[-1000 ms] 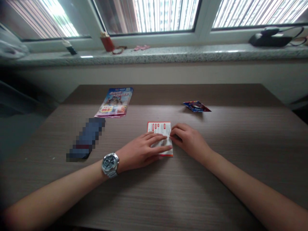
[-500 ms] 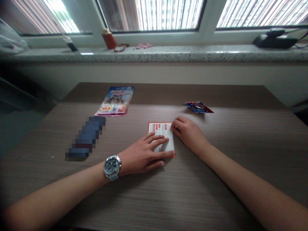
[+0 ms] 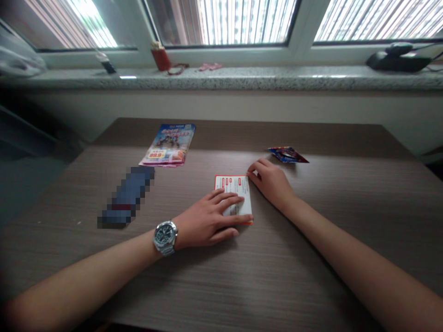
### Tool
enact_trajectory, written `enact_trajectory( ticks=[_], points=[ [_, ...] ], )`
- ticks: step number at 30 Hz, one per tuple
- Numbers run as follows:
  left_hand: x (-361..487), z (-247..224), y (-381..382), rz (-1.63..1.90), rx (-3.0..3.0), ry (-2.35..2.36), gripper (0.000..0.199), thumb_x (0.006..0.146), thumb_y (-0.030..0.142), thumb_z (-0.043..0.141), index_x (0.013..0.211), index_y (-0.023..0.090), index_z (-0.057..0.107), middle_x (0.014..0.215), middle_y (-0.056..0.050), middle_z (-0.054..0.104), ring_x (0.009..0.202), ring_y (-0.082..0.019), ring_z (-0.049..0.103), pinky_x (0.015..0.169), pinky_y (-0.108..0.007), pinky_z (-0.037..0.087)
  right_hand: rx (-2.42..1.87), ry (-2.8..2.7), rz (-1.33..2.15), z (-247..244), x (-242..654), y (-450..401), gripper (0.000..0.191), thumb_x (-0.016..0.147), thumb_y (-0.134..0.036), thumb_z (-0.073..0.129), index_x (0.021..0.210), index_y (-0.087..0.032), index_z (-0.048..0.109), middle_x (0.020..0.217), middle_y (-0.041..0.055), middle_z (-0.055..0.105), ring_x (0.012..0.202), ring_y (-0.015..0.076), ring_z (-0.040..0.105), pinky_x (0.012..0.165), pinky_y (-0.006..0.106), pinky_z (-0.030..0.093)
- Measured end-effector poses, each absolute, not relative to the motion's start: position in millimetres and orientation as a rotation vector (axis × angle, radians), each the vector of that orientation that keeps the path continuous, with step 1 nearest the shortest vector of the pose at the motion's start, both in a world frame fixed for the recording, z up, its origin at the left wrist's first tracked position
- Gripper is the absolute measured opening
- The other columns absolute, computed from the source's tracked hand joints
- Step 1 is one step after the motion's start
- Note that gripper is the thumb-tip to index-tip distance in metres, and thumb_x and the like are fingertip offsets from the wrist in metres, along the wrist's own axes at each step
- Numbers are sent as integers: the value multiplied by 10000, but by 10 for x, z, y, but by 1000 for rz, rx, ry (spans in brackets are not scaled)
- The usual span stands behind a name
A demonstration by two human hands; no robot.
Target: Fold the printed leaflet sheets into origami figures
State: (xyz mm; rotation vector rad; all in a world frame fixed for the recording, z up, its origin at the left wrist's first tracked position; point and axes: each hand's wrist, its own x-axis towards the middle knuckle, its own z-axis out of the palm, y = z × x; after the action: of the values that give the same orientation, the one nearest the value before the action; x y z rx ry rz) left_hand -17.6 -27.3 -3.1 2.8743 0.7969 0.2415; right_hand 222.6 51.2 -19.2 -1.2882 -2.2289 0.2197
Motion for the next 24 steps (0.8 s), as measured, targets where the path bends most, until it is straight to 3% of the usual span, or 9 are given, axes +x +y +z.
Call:
enact_trajectory(
  ticks=[8,16,21,24],
  points=[
    [-193,-48,-217,260,2867,841,457,1037,512,378,1464,386,484,1550,-79,427,1408,-278,418,1203,-503,265,-1214,-2266,396,-226,2268,354,72,919,-255,646,884,-200,675,906,44,627,720,170,614,689,315,493],
    [-210,-3,-131,430,2742,926,410,1057,397,377,1407,261,543,1460,-82,537,1350,-223,491,1174,-420,345,-1224,-2256,387,-244,2260,340,59,912,-242,660,875,-197,670,885,32,612,705,164,605,671,310,479],
    [-246,-109,-12,401,2690,1257,602,1006,497,462,1527,206,379,1595,-108,377,1485,-267,324,1245,-471,224,-1242,-2268,402,-223,2258,346,48,911,-232,658,881,-202,678,892,41,617,723,175,610,684,321,491],
    [-264,-165,17,328,2668,1298,662,993,537,456,1546,191,341,1600,-107,374,1497,-249,308,1256,-458,200,-1240,-2271,423,-211,2258,352,43,911,-229,659,884,-202,680,898,45,619,725,176,616,687,326,500]
  ],
)
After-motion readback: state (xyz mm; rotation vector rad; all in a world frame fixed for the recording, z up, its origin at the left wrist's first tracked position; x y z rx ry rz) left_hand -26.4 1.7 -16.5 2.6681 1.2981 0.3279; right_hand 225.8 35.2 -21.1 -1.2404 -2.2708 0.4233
